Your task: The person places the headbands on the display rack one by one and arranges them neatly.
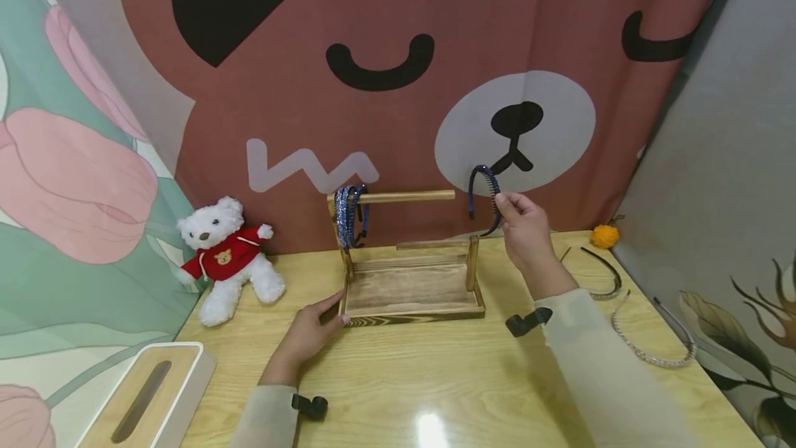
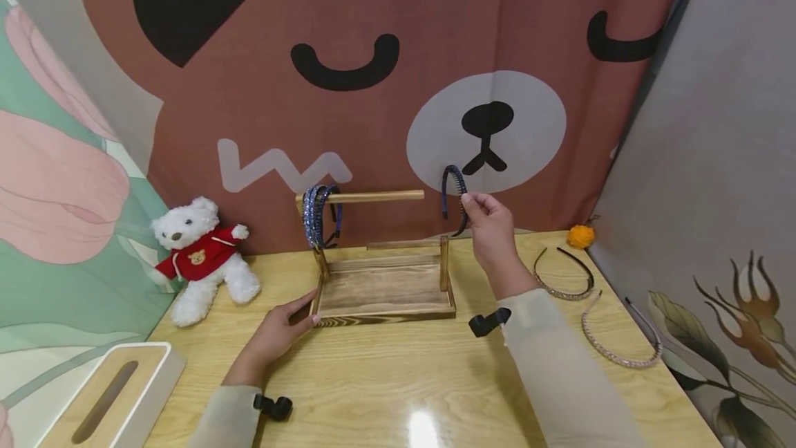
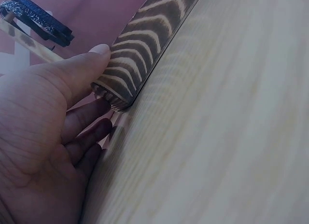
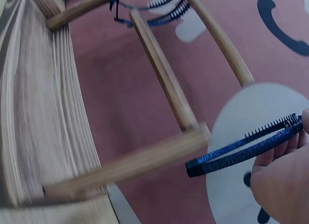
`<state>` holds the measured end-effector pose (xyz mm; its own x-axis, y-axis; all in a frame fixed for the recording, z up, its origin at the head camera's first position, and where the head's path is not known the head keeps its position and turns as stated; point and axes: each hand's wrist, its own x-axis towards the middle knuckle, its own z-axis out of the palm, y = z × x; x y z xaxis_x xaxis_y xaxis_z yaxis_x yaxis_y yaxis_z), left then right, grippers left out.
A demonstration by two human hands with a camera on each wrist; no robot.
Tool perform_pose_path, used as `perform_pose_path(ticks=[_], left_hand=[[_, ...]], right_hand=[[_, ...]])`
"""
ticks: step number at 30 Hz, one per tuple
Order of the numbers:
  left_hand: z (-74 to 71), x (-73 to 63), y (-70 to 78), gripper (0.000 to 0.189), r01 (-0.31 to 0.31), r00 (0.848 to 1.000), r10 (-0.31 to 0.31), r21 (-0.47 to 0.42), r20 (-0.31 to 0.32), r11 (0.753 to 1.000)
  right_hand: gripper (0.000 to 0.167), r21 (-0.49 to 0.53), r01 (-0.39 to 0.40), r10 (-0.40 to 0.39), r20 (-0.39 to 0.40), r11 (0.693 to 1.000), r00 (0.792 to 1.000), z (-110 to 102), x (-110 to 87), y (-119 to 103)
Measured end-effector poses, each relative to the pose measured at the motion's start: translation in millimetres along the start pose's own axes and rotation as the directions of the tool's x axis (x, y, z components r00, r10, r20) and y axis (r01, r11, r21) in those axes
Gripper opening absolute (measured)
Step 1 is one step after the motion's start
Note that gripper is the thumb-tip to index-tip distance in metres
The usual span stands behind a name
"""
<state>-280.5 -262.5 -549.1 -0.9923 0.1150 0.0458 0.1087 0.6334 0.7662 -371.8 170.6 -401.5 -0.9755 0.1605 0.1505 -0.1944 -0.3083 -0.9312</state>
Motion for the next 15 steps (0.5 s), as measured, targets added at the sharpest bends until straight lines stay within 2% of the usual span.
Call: perform_pose_path(ticks=[7, 10, 15], left_hand=[[-1.1, -0.5, 1.9, 0.062, -0.004, 1.000, 0.004, 0.015, -0.006, 1.000], [-0.8, -0.9, 1.5, 0.063, -0.001, 1.000, 0.001, 0.014, -0.001, 1.000], [-0.8, -0.5, 0.5, 0.063, 0.002, 1.000, -0.002, 0.018, -0.001, 1.000]], right_hand=[[0.014, -0.100, 0.072, -0.075, -0.029, 0.992, 0.997, 42, -10.1, 13], [0.022, -0.159, 0.077, -0.081, -0.014, 0.984, 0.997, 57, -15.3, 19], [0.026, -0.154, 0.066, -0.065, 0.011, 0.986, 0.998, 82, -21.7, 33]])
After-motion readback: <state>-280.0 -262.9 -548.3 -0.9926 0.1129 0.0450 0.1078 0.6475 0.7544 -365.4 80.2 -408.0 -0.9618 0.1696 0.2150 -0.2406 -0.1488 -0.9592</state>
